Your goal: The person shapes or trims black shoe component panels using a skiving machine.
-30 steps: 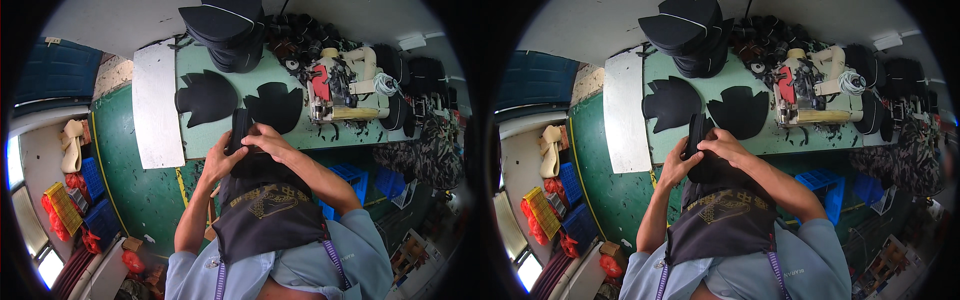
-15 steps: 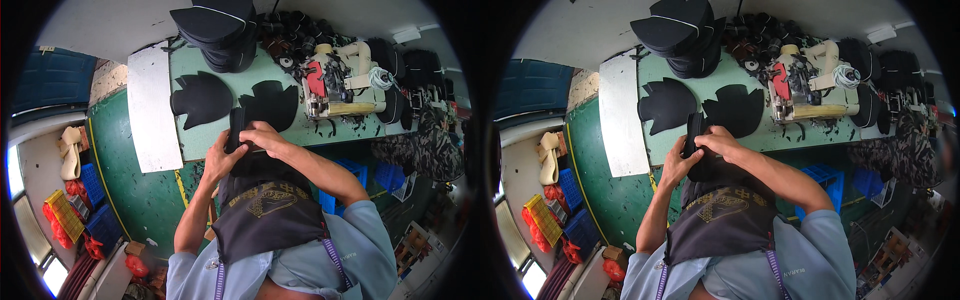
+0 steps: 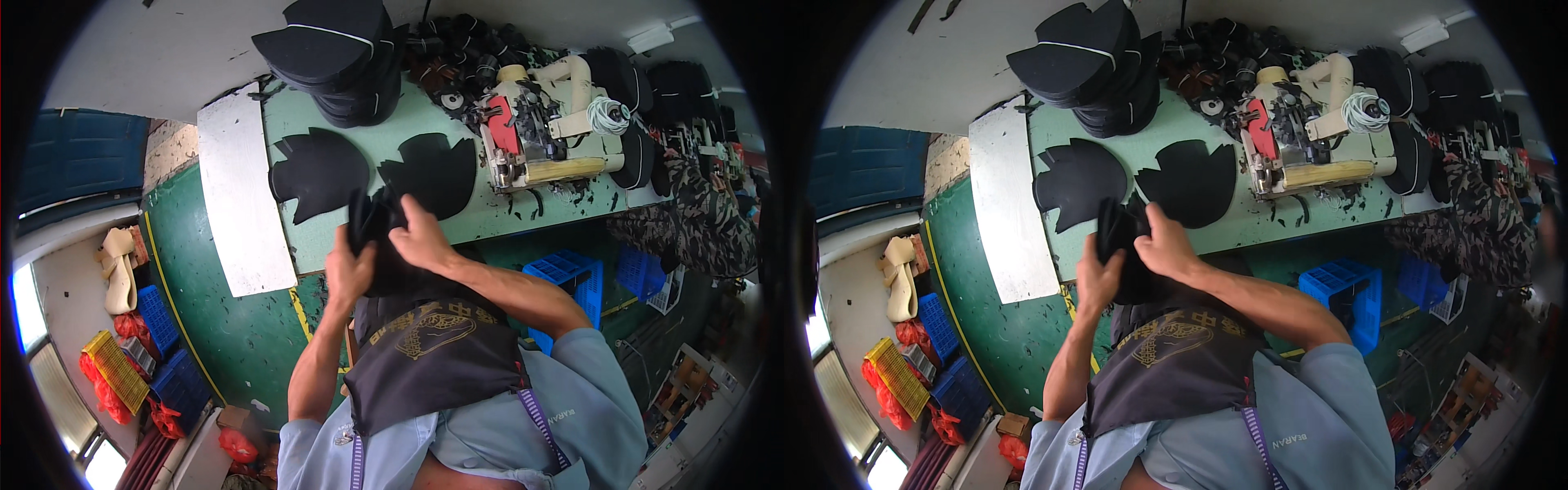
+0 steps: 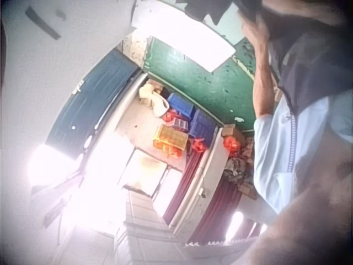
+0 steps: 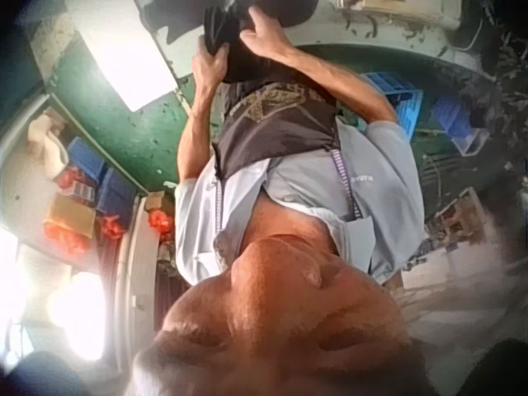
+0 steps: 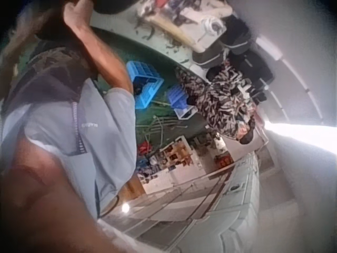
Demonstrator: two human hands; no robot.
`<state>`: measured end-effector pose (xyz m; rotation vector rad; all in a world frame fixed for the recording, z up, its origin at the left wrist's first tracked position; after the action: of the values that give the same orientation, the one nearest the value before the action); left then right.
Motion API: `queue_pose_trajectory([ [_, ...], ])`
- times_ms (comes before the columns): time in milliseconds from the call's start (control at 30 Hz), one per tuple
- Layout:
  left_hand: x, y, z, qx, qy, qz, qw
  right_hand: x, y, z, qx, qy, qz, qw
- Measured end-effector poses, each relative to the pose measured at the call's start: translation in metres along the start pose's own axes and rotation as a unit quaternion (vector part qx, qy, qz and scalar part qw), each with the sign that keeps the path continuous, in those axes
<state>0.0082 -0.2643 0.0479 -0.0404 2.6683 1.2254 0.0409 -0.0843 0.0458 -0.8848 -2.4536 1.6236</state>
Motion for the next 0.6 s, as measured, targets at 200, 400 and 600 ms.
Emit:
queue_pose_trajectory([
  [200,0.003,-0.05,-0.088,-0.335,0.13,-0.213,0.908,0.077,0.125,-0.101,0.111,0.248,0.074,0.959],
  [400,0.002,-0.046,-0.081,-0.011,0.126,-0.086,0.988,0.052,0.074,-0.072,-0.283,0.283,-0.142,0.905],
  [600,0.002,0.014,-0.029,0.093,0.053,-0.025,0.994,-0.008,-0.015,0.043,0.239,-0.159,0.062,0.956],
])
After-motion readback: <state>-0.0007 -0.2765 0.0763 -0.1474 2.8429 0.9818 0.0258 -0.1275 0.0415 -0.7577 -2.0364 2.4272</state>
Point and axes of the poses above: each hand's wrist, its own x-axis towards the middle knuckle, its own z-axis out of the palm, y = z × x, the point moved 6 cm from there along x, towards the middle knuckle, and after that the axes turned 15 degrees about y, right-handed, at the moved point
